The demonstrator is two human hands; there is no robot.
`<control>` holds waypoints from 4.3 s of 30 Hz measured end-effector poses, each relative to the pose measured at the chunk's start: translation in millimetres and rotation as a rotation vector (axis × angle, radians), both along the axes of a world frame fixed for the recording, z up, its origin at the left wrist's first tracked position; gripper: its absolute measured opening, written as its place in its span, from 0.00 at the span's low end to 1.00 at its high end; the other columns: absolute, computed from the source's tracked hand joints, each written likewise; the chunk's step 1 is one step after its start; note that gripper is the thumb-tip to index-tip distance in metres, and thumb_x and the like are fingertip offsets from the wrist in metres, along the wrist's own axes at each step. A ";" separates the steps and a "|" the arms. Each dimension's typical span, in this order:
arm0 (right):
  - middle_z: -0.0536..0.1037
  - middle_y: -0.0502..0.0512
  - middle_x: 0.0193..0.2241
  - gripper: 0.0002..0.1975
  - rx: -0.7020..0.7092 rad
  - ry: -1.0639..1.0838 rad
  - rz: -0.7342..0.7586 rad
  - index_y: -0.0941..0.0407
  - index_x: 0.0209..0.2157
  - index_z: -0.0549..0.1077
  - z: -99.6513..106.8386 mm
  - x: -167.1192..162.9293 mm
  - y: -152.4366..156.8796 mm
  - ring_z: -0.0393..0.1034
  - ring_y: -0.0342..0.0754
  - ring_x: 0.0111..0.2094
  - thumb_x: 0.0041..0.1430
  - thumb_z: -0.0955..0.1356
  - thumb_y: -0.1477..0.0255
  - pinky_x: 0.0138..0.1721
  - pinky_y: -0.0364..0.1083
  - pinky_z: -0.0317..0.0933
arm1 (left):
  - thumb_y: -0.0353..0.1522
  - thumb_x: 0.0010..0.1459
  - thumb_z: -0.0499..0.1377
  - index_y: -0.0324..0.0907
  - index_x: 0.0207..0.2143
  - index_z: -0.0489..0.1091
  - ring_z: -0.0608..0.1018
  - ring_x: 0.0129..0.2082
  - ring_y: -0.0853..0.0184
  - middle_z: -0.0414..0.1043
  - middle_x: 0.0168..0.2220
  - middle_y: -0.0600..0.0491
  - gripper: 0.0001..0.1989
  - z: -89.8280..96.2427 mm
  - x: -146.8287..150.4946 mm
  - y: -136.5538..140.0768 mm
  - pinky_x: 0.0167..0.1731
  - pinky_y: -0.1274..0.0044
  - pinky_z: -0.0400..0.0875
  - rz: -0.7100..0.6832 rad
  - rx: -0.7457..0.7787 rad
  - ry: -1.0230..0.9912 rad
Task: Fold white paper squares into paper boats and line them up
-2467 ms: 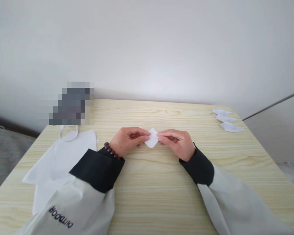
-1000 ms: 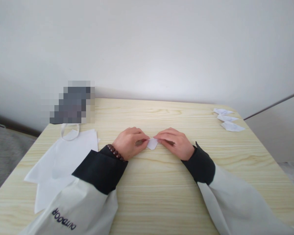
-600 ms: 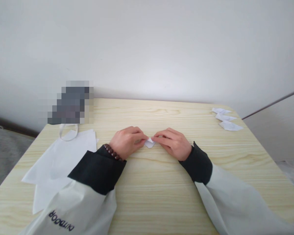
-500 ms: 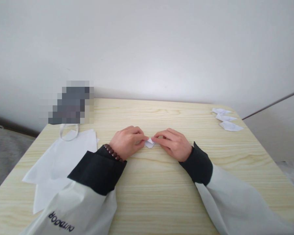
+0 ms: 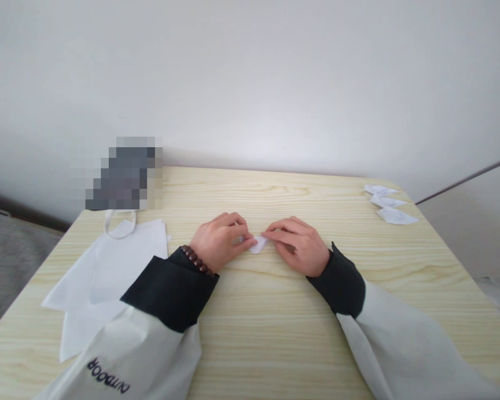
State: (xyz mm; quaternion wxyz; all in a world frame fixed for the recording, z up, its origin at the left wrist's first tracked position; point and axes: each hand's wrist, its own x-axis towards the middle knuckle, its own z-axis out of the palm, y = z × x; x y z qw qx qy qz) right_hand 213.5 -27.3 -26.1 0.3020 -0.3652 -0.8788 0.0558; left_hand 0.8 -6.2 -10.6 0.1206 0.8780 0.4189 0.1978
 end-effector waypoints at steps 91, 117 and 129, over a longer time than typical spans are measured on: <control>0.75 0.49 0.23 0.05 -0.212 0.416 -0.093 0.56 0.27 0.72 11.6 -13.0 -8.5 0.65 0.39 0.22 0.56 0.67 0.72 0.26 0.40 0.60 | 0.44 0.54 0.57 0.36 0.31 0.75 0.80 0.29 0.64 0.79 0.29 0.46 0.19 11.1 0.8 -4.3 0.32 0.75 0.75 -0.119 -0.968 -0.689; 0.71 0.48 0.21 0.05 -0.294 0.527 -0.212 0.57 0.26 0.68 12.9 -40.3 -5.1 0.62 0.40 0.23 0.53 0.66 0.71 0.28 0.41 0.59 | 0.40 0.48 0.62 0.37 0.45 0.72 0.78 0.38 0.62 0.75 0.44 0.48 0.23 4.3 8.3 2.3 0.33 0.75 0.77 0.109 -0.863 -0.868; 0.74 0.47 0.22 0.06 -0.212 0.420 -0.311 0.56 0.34 0.68 2.3 -38.7 -5.1 0.66 0.40 0.22 0.53 0.65 0.72 0.28 0.39 0.61 | 0.37 0.53 0.55 0.36 0.43 0.74 0.77 0.27 0.67 0.77 0.35 0.49 0.18 0.8 6.2 0.3 0.26 0.79 0.73 0.131 -0.407 -0.547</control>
